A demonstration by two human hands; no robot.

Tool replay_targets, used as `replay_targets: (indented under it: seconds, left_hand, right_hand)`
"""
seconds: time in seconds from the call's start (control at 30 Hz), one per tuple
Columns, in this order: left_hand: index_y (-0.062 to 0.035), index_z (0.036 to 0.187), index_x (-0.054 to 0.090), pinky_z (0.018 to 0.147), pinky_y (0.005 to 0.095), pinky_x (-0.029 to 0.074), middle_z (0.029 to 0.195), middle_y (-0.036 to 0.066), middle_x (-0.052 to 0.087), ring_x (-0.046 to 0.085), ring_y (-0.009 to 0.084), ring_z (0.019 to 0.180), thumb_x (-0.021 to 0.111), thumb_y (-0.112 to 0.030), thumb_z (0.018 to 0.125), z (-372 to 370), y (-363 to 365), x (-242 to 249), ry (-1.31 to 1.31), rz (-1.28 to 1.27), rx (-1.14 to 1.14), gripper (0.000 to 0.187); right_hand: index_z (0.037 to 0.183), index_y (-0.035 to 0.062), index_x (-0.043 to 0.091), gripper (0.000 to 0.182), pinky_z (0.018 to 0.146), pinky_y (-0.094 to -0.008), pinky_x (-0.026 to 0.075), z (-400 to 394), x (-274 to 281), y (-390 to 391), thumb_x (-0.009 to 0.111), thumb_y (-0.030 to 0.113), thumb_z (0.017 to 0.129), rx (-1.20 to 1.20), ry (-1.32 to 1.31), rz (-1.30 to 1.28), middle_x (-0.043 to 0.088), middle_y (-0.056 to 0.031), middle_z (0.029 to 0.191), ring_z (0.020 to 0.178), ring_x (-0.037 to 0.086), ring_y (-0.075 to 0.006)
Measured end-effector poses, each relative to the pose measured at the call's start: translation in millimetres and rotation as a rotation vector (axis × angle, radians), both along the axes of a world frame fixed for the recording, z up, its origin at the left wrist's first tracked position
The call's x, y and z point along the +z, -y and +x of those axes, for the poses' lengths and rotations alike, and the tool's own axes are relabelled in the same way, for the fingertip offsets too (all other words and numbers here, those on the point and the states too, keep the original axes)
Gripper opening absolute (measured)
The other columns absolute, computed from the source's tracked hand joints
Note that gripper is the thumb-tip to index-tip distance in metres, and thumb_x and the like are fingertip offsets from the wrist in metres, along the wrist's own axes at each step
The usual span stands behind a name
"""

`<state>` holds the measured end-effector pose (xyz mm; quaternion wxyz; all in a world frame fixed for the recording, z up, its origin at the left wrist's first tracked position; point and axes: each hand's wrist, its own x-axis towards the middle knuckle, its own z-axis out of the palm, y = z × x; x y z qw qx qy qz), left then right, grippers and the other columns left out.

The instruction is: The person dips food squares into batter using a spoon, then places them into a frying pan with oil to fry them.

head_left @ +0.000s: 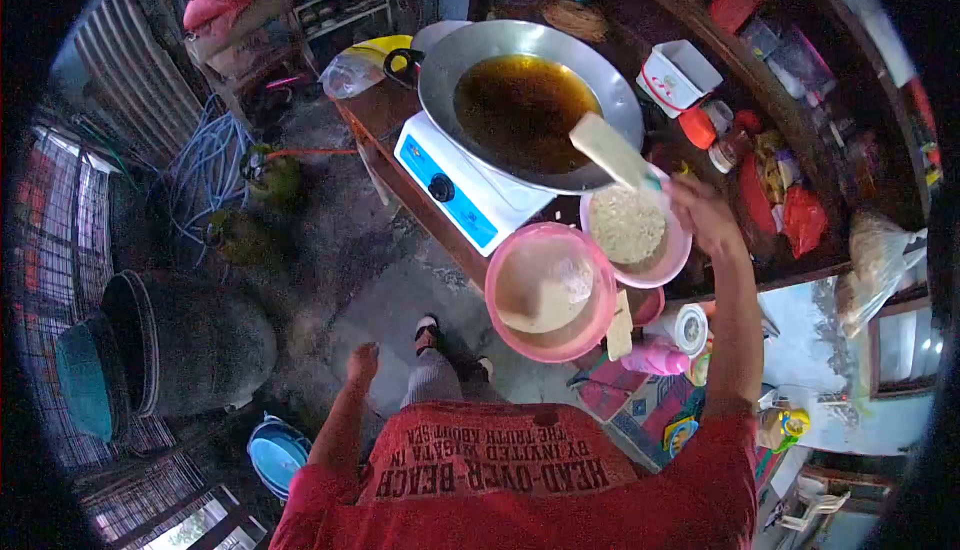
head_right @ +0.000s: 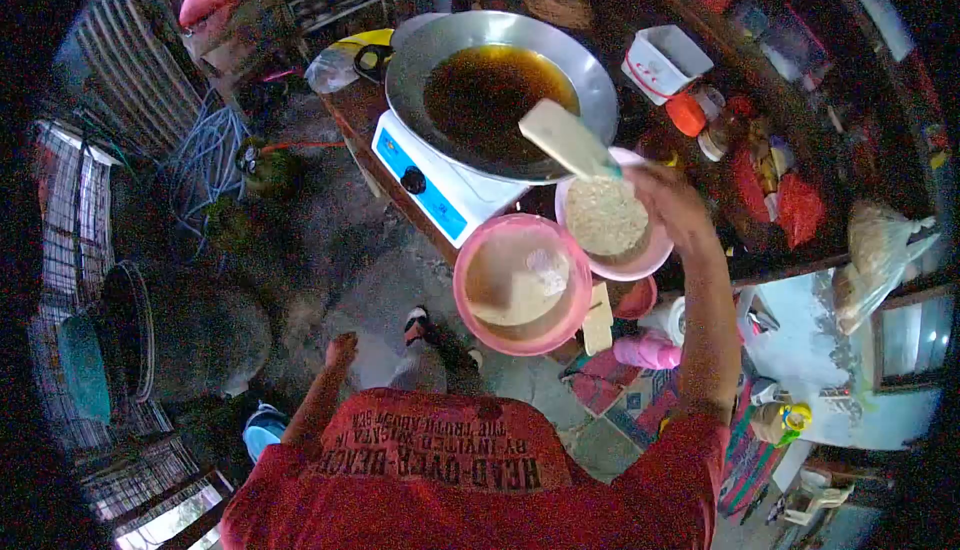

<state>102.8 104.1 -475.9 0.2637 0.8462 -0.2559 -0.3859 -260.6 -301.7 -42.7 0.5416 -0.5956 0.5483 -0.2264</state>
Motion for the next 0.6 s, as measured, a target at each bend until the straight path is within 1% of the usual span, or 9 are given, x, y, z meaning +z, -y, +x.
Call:
replay_targets:
  seconds: [0.03, 0.1, 0.13, 0.17, 0.2, 0.27, 0.4, 0.5, 0.6]
  left_hand:
    - [-0.0078, 0.103, 0.055, 0.079, 0.0355, 0.042, 0.098, 0.013, 0.057, 0.055, 0.029, 0.091, 0.045, -0.03, 0.079, 8, -20, -33, 0.008, -0.04, 0.039, 0.034]
    - [-0.0087, 0.098, 0.057, 0.077, 0.0382, 0.043, 0.096, 0.014, 0.057, 0.054, 0.0312, 0.09, 0.041, -0.029, 0.08, 16, -39, -40, 0.032, 0.138, -0.046, 0.032]
    - [-0.0087, 0.098, 0.057, 0.077, 0.0382, 0.043, 0.096, 0.014, 0.057, 0.054, 0.0312, 0.09, 0.041, -0.029, 0.08, 16, -42, -35, 0.032, 0.135, -0.042, 0.032]
    - [-0.0084, 0.094, 0.058, 0.076, 0.0395, 0.044, 0.094, 0.014, 0.057, 0.054, 0.0317, 0.088, 0.04, -0.027, 0.079, 14, -47, -22, 0.162, 0.216, -0.262, 0.029]
    - [-0.0082, 0.091, 0.058, 0.075, 0.0408, 0.044, 0.093, 0.015, 0.058, 0.054, 0.0323, 0.086, 0.04, -0.025, 0.079, 13, -50, -10, 0.293, 0.297, -0.481, 0.027]
    - [-0.0081, 0.089, 0.058, 0.073, 0.0423, 0.044, 0.092, 0.015, 0.057, 0.054, 0.0329, 0.085, 0.04, -0.023, 0.079, 8, -54, 4, 0.279, 0.335, -0.497, 0.026]
    - [-0.0081, 0.086, 0.058, 0.07, 0.0428, 0.045, 0.089, 0.015, 0.058, 0.055, 0.034, 0.08, 0.04, -0.025, 0.078, 0, -69, 4, 0.231, 0.225, -0.458, 0.025]
    - [-0.0083, 0.087, 0.057, 0.069, 0.0409, 0.045, 0.09, 0.016, 0.057, 0.055, 0.0349, 0.08, 0.042, -0.028, 0.078, -8, -73, -3, 0.158, 0.203, -0.329, 0.027]
    - [-0.0084, 0.09, 0.057, 0.07, 0.0402, 0.044, 0.093, 0.015, 0.057, 0.055, 0.0355, 0.081, 0.043, -0.032, 0.078, -5, -68, -21, 0.209, 0.131, -0.37, 0.03]
  right_hand:
    - [0.086, 0.0111, 0.057, 0.019, 0.036, -0.0148, 0.021, 11, 0, 18, 0.06, 0.027, 0.075, 0.068, 0.005, 0.004, 0.039, 0.0084, 0.054, 0.042, 0.029, -0.0004]
    - [0.087, 0.0115, 0.059, 0.022, 0.035, -0.0159, 0.02, 37, -17, 48, 0.061, 0.029, 0.074, 0.033, -0.189, -0.097, 0.042, 0.0074, 0.055, 0.041, 0.029, -0.0006]
    - [0.088, 0.0108, 0.06, 0.027, 0.042, -0.0201, 0.029, 50, -27, 58, 0.06, 0.033, 0.073, 0.054, -0.225, -0.167, 0.05, 0.0028, 0.062, 0.048, 0.039, -0.0061]
    - [0.089, 0.01, 0.062, 0.032, 0.049, -0.0242, 0.038, 61, -39, 68, 0.06, 0.037, 0.072, 0.074, -0.261, -0.237, 0.058, -0.0018, 0.069, 0.055, 0.05, -0.0116]
    - [0.089, 0.01, 0.062, 0.032, 0.049, -0.0242, 0.038, 67, -59, 84, 0.06, 0.037, 0.072, 0.078, -0.26, -0.24, 0.058, -0.0018, 0.069, 0.055, 0.05, -0.0116]
    - [0.085, 0.0144, 0.062, 0.027, 0.055, -0.0315, 0.044, 76, -95, 108, 0.057, 0.038, 0.072, 0.241, -0.497, -0.68, 0.061, -0.0074, 0.072, 0.064, 0.058, -0.0189]
    - [0.081, 0.0183, 0.061, 0.019, 0.061, -0.0394, 0.047, 117, -57, 50, 0.053, 0.034, 0.074, 0.13, -0.885, -0.883, 0.061, -0.0099, 0.074, 0.071, 0.059, -0.0271]
    - [0.08, 0.0163, 0.062, 0.02, 0.059, -0.0362, 0.047, 119, -56, 42, 0.053, 0.034, 0.076, 0.156, -0.971, -1.09, 0.061, -0.0097, 0.077, 0.071, 0.059, -0.0274]
    - [0.084, 0.0159, 0.061, 0.021, 0.057, -0.0365, 0.046, 107, -55, 49, 0.054, 0.033, 0.075, 0.083, -0.984, -1.089, 0.061, -0.0107, 0.076, 0.072, 0.058, -0.0276]
